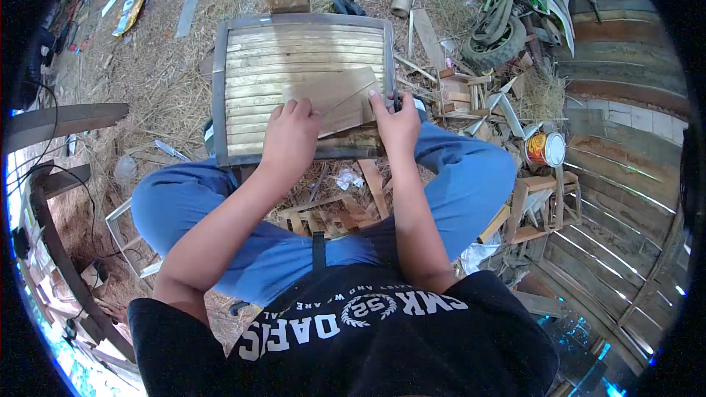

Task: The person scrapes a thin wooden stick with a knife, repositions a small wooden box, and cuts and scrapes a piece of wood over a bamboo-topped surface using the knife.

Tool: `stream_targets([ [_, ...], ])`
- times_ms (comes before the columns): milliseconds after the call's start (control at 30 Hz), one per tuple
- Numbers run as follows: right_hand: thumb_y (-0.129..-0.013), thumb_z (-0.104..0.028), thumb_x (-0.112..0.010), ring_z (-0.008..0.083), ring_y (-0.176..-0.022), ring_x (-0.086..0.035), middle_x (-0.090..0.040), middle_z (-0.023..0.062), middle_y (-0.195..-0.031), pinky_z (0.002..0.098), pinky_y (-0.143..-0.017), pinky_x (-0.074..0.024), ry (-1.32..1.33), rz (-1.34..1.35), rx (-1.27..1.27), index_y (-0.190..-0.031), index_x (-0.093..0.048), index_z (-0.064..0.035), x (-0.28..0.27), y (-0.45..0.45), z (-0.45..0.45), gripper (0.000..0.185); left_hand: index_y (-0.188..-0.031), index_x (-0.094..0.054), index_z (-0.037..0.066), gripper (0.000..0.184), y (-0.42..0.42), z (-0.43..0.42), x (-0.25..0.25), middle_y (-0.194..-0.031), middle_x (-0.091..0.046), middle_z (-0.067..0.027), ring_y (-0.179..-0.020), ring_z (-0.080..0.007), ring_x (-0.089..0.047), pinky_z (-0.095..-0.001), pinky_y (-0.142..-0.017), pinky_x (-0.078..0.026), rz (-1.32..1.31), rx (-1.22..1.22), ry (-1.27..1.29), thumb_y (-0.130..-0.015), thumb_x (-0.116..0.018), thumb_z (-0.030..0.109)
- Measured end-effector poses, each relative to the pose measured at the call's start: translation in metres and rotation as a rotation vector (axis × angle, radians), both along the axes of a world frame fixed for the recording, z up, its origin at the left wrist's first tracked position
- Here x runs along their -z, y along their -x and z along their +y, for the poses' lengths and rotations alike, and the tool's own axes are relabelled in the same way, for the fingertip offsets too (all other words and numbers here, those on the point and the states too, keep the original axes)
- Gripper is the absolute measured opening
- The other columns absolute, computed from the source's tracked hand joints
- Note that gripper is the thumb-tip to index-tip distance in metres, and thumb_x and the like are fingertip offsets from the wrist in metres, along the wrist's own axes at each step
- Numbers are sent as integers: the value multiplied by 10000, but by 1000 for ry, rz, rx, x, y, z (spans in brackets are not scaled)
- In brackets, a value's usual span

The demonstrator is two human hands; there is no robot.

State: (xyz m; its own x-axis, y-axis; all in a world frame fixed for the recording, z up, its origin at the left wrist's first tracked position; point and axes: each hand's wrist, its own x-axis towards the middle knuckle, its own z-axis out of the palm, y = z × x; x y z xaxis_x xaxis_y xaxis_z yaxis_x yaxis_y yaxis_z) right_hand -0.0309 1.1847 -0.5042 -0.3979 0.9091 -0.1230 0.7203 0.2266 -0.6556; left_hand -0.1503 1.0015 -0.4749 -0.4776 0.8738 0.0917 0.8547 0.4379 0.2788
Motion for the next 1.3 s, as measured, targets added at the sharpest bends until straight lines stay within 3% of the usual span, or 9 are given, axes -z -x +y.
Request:
stream_targets([
  [100, -789, -454, -855, 372, -853, -718, -729, 202, -936, 417, -768, -548, 37, 49, -4, -1070, -662, 0, 1, 10, -1, 568, -875, -691, 58, 83, 13, 4, -12, -945, -624, -101, -930, -318, -610, -466, -838, -504, -171, -22, -59, -830, -702, 127],
  [233, -796, -389, -884, 170, -760, -638, -699, 116, -875, 317, -737, -531, 7, 75, 25, -1021, -638, 15, 21, 12, 2, 523, -878, -682, 63, 111, 24, 10, 5, -944, -623, -97, -930, -323, -607, -467, -835, -491, -217, -14, -154, -817, -728, 144],
  [533, -913, -412, -753, 388, -921, -702, -723, 229, -1018, 417, -843, -531, -24, 125, 37, -1157, -663, 8, 14, -4, -8, 495, -934, -672, 56, 136, 34, 21, 12, -1025, -630, -118, -998, -323, -598, -455, -837, -482, -93, 121, -50, -846, -698, 157],
  [600, -996, -279, -676, 229, -876, -669, -729, 165, -986, 346, -856, -519, -84, 151, 53, -1161, -670, 34, 8, -13, -16, 354, -963, -669, 40, 191, 33, 28, 9, -1027, -644, -122, -1028, -286, -630, -419, -855, -499, 28, 178, 154, -788, -702, 110],
  [700, -1022, -251, -637, 187, -842, -657, -725, 115, -967, 322, -810, -518, -152, 97, 8, -1176, -669, 26, 6, -36, -26, 319, -987, -636, 25, 136, 33, 38, 18, -973, -649, -168, -954, -359, -655, -479, -801, -526, 36, 190, 107, -891, -614, 119],
  [733, -1031, -242, -625, 104, -727, -586, -669, 31, -857, 268, -675, -473, -78, 151, 25, -1168, -681, 9, 7, -43, -30, 291, -987, -636, 25, 136, 33, 41, 19, -973, -649, -168, -954, -359, -655, -479, -801, -526, 39, 206, 99, -891, -614, 119],
  [867, -1036, -223, -629, 18, -561, -402, -480, -66, -702, 220, -484, -308, 394, 472, 185, -1116, -681, -43, -26, -59, -35, 204, -1036, -575, -13, 172, 35, 41, 9, -871, -642, -175, -818, -337, -657, -437, -753, -528, -534, 271, 64, -1014, -533, 152],
  [1100, -1026, -176, -645, 35, -528, -406, -481, -61, -729, 228, -468, -326, 655, 856, 174, -1126, -647, -38, -83, -44, -28, 171, -1069, -562, 26, 198, 24, 17, -22, -839, -544, -29, -713, -114, -512, -287, -665, -466, -1362, 275, 83, -1095, -495, 211],
  [1300, -1017, -160, -655, 43, -516, -406, -505, -44, -723, 238, -466, -328, 611, 887, 144, -991, -606, -96, -77, -32, -43, 85, -1153, -575, 28, 213, 33, -3, -21, -880, -551, 9, -710, -88, -509, -241, -653, -447, -1551, 323, 129, -1095, -500, 218],
])
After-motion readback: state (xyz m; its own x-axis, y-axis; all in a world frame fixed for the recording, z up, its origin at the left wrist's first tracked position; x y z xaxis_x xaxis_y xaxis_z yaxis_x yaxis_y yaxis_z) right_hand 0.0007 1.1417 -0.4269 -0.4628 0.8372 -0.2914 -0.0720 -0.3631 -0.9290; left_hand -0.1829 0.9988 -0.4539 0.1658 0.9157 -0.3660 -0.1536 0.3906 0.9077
